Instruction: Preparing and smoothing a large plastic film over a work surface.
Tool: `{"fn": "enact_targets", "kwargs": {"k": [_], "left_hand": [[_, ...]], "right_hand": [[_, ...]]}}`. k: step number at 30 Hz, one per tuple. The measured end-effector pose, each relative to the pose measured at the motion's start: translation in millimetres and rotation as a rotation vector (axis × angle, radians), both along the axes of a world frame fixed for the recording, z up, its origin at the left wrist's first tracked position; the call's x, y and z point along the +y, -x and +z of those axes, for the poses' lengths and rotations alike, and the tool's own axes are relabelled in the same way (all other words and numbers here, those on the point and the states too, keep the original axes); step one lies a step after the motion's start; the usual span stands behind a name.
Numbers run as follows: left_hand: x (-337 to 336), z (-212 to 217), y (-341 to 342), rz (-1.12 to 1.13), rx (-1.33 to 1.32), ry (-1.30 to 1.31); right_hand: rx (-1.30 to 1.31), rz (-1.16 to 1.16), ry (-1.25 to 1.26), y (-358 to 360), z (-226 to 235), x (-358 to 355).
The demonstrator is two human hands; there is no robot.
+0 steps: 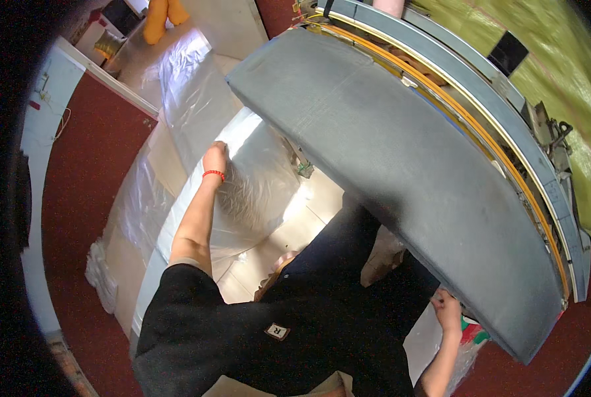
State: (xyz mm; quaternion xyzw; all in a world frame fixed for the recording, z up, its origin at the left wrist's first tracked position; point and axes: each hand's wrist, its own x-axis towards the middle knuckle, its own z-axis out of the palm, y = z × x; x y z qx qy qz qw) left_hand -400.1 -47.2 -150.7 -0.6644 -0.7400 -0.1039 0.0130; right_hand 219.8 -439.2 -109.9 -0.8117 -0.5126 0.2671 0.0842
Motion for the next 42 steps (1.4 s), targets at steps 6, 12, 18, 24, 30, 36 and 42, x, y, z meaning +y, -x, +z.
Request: {"fn": "enact_targets", "kwargs": {"k": [6,12,18,24,30,36,42], "left_hand": [[-41,9,80,0.095,-0.105,-0.086],[-108,60,-37,-0.427,-0.556,0.005],[-188,155,-204,-1.117,-0.808,0.192],[-209,215,-268,-1.438,-0.979,0.029],[-193,238,-289,-1.375,-0.793,0.038],[-178,214,-313,-1.464,-0.268,0.566],[-206,272,-332,-1.505,-0.870,0.234]], "right_hand": [[-0.287,0.215,0.096,42,27,60],[0.283,0.443,-0.061,107,62,123],[0.646,0.834,-0.492,200,90,175],[0.842,0.607,-0.415,196,97,132],[1.128,0.198,-0.738,138,132,97],[0.901,0.297,-0.767,105,120,113],[0.941,0.725,-0.412,169,127,106]]}}
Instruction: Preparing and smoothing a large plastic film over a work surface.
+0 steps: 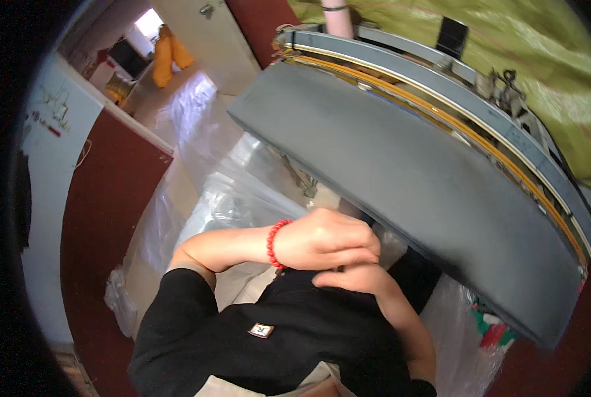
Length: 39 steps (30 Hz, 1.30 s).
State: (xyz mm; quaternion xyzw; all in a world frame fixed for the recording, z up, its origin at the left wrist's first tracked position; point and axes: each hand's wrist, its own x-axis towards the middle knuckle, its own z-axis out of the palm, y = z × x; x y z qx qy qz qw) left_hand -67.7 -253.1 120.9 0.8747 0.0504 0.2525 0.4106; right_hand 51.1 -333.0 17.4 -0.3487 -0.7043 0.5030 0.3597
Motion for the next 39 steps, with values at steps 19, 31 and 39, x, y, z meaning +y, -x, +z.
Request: {"fn": "enact_targets", "kwargs": {"k": [19,31,39], "left_hand": [[102,49,-3,0.381,-0.407,0.360],[127,-70,95,-0.222,1.029,-0.373],[332,72,285,1.185,1.265,-0.914]], "right_hand": [[0.021,0.058,0.250,-91,39,-39],[-0.540,-2.238,-0.295,-423,72,-405],[-1.026,-1.822,-0.055,-419,7,-295]]}}
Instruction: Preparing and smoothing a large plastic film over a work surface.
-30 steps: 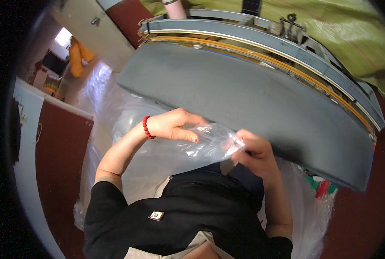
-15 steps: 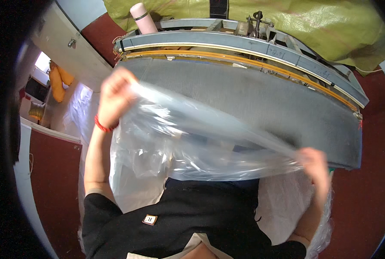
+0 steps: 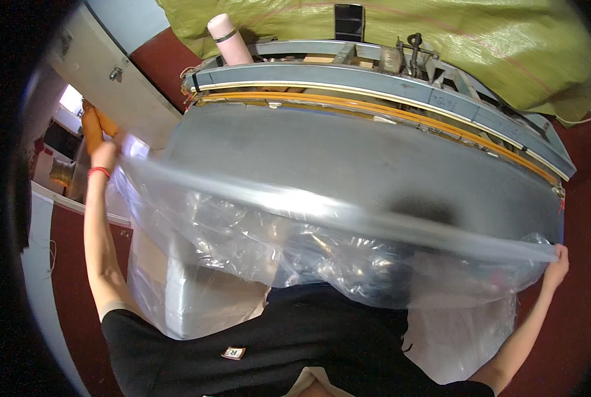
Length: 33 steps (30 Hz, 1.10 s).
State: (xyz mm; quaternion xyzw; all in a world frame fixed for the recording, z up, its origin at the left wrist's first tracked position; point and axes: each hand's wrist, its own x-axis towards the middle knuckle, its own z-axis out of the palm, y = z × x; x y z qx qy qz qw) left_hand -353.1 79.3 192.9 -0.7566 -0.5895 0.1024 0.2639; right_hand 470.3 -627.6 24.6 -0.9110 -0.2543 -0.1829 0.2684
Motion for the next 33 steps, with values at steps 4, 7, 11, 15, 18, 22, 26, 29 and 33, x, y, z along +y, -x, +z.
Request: {"fn": "enact_targets", "kwargs": {"k": [4,7,11,15,18,22,26,29,33], "left_hand": [[-55,40,-110,-0.744,-0.597,-0.843],[-52,-40,-132,-1.119,-0.479,-0.618],[4,-181,-74,-0.136,-0.449,-0.006],[-5,-169,-100,-0.247,-0.553,-0.319],[-19,-154,-143,-0.465,-0.682,-0.051],[-15,-167,-138,-0.606,-0.676,0.257],[-18,-159,-129,-0.639,-0.730,0.433],[-15,-138,-114,-0.613,-0.486,0.284],[-26,-44,-160,-0.798,-0.879,-0.673]], "right_hand": [[0.035,-0.092,0.093,16,-4,43],[0.050,-0.036,0.086,16,-16,45],[0.223,0.238,0.098,30,-10,73],[0.339,0.275,0.133,74,25,93],[0.380,0.299,0.073,61,16,77],[0.504,0.300,0.001,42,9,61],[0.395,0.321,-0.059,23,-3,38],[0.470,0.295,-0.056,21,-4,38],[0.386,0.310,-0.064,29,-5,45]]}}
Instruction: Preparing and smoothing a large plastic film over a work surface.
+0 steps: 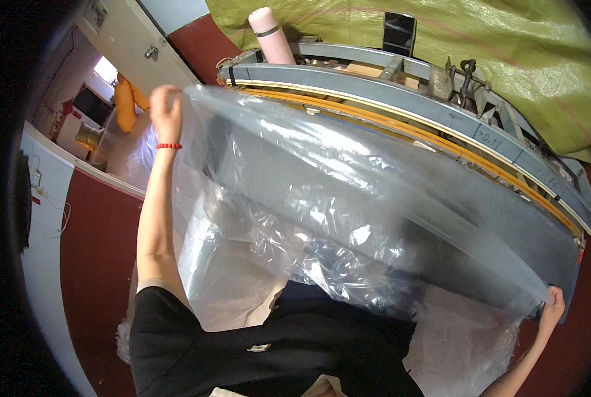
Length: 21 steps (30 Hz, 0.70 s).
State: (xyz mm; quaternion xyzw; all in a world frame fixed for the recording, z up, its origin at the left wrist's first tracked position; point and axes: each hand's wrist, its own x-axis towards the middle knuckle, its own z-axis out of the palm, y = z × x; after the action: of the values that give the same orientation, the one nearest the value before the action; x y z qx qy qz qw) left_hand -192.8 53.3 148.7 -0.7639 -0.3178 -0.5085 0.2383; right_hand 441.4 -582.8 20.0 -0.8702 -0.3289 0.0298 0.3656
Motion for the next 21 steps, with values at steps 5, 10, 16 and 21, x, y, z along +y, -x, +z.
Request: {"fn": "enact_targets", "kwargs": {"k": [5,10,16,21], "left_hand": [[8,-78,1,-0.141,0.270,0.315],[26,-134,19,0.179,0.589,0.795],[24,-153,-41,-0.028,0.348,1.039],[69,-183,-51,0.326,0.428,0.995]], "right_hand": [[0.024,-0.047,-0.046,4,2,5],[0.114,0.082,0.084,12,20,12],[0.510,0.165,0.179,9,93,-14],[-0.073,-0.041,-0.011,-75,129,-14]]}}
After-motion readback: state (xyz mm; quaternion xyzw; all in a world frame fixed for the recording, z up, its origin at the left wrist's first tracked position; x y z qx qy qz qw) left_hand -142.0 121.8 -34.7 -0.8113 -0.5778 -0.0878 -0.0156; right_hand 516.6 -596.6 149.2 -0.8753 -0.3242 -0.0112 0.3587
